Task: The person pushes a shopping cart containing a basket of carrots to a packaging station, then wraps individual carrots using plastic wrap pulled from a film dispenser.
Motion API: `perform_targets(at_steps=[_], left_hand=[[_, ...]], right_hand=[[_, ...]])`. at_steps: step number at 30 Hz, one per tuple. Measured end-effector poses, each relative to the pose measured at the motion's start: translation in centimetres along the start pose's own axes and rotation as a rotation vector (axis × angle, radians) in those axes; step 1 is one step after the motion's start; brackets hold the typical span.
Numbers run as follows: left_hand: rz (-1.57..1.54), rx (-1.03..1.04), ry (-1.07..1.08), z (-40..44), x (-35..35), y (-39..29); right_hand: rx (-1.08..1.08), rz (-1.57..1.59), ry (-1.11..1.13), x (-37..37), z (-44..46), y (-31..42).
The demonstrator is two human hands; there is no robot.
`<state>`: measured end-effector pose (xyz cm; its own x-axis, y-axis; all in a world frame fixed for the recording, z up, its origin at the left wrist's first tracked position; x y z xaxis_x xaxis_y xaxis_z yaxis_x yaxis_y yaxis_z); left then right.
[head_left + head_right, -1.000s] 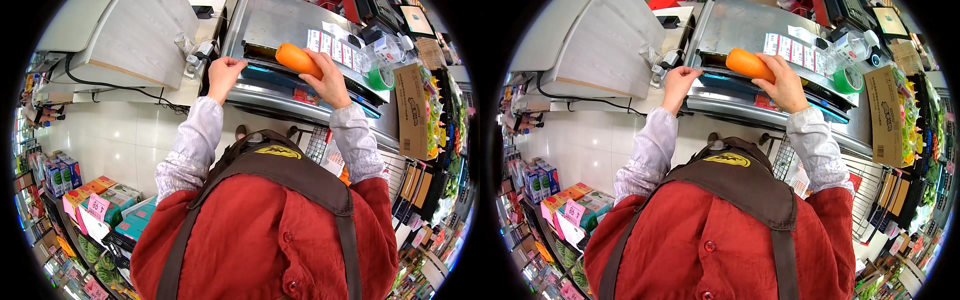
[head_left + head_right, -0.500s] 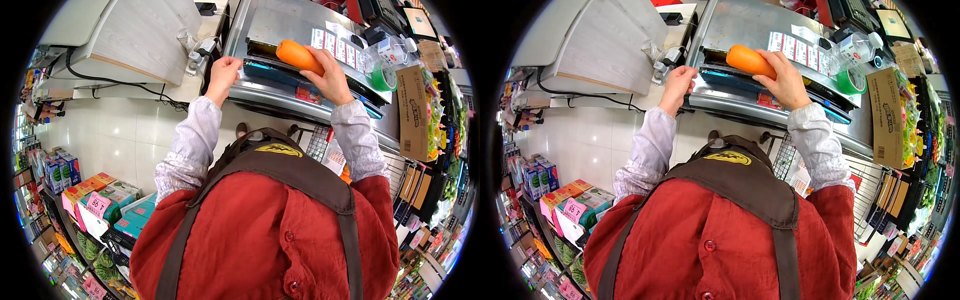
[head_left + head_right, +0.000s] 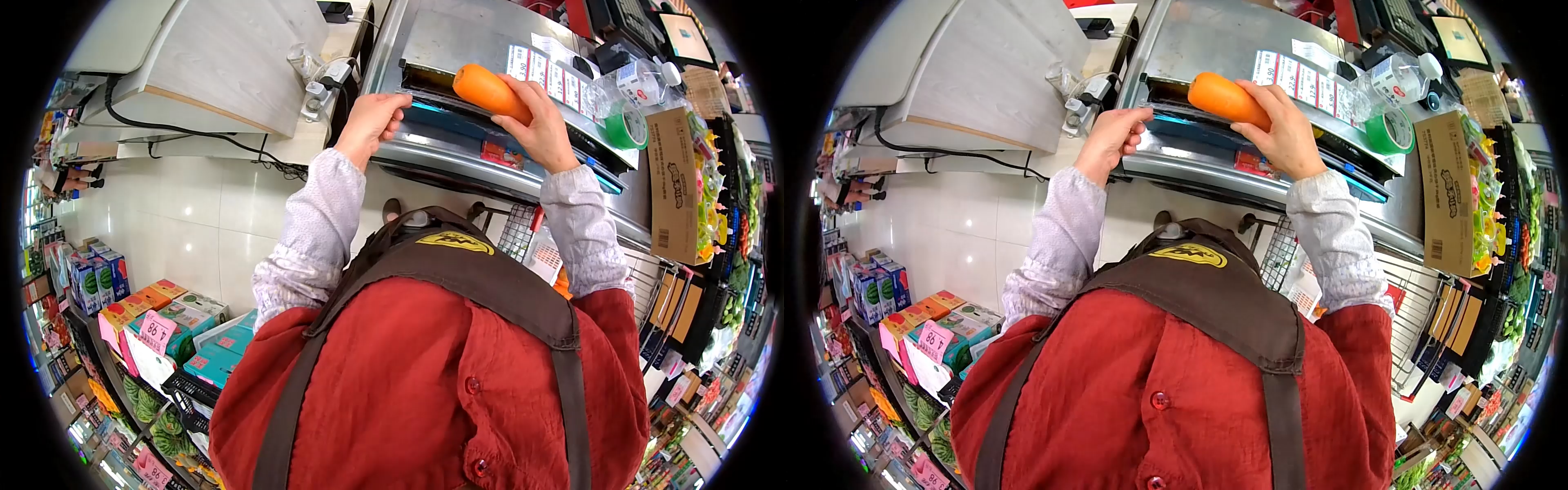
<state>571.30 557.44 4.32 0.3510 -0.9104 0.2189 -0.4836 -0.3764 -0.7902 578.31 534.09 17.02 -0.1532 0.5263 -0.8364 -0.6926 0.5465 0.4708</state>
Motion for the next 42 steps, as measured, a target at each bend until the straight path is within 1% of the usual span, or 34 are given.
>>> perform_targets(at_steps=[1,3,4,7,8,10,14,16,20,22,23,25,26,29,31,33,34,36,39,42], left_hand=[[0.001,-0.001,0.001,-0.2,0.2,0.0],[-0.078,-0.109,0.064,-1.4,1.3,1.2],[-0.072,-0.113,0.081,-1.9,2.0,1.3],[-0.128,-0.08,-0.012,-1.9,3.2,2.2],[-0.128,-0.079,-0.011,-1.7,3.3,2.3],[-0.118,-0.06,-0.049,-1.1,3.0,2.3],[-0.168,-0.061,-0.055,-0.3,2.6,2.6],[-0.237,-0.083,-0.08,-0.2,2.7,2.9],[-0.289,-0.071,-0.107,-1.1,2.5,2.9],[-0.282,0.013,-0.187,-2.1,1.5,2.4],[-0.28,0.016,-0.191,-2.1,1.2,2.6],[-0.16,0.24,-0.331,-2.5,-0.3,1.8],[-0.107,0.307,-0.331,-2.5,-0.2,1.2],[-0.024,0.303,-0.278,-2.1,0.4,0.5],[-0.005,0.286,-0.281,-1.9,0.6,-0.1],[-0.088,0.163,-0.251,-1.5,0.6,0.2],[-0.088,0.163,-0.252,-1.2,0.4,0.3],[-0.166,0.137,-0.182,-0.6,0.5,0.6],[-0.194,0.122,-0.183,-0.8,0.5,0.8],[-0.252,0.161,-0.167,-2.1,0.9,0.6]], right_hand=[[-0.003,0.001,-0.005,-0.1,0.0,0.0],[0.007,0.017,-0.012,-0.4,-0.1,0.0],[0.015,0.033,-0.019,-0.4,-0.2,-0.1],[-0.005,0.036,-0.034,-0.4,-0.1,-0.2],[-0.005,0.034,-0.035,-0.5,0.0,-0.2],[0.04,0.069,0.008,-0.3,0.1,-0.3],[0.042,0.054,0.008,-0.1,0.2,-0.3],[-0.005,0.035,-0.026,0.0,0.2,-0.5],[0.01,0.046,0.003,0.2,0.2,-0.5],[0.003,0.072,-0.006,0.1,0.3,-0.5],[-0.001,0.075,-0.008,0.1,0.4,-0.6],[0.02,0.092,-0.004,0.1,0.4,-0.9],[0.028,0.094,0.003,0.2,0.4,-1.0],[0.007,0.093,-0.004,0.4,0.5,-0.9],[-0.01,0.084,-0.007,0.5,0.6,-0.8],[-0.025,0.073,-0.011,0.4,0.6,-0.7],[-0.022,0.074,-0.006,0.4,0.6,-0.7],[-0.023,0.075,-0.003,0.4,0.6,-0.6],[-0.023,0.079,-0.011,0.2,0.5,-0.7],[-0.015,0.081,-0.017,-0.1,0.7,-0.5]])
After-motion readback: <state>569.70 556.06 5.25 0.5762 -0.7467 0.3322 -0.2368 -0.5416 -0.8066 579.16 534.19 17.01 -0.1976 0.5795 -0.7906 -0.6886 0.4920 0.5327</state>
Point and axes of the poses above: each hand's wrist, its own z-axis towards the middle knuckle, its own x-axis out of the palm, y = z × x, the point moved 7 cm from there along z, towards the middle knuckle, and after that the axes turned 5 degrees about -z, right-handed, at the moved point
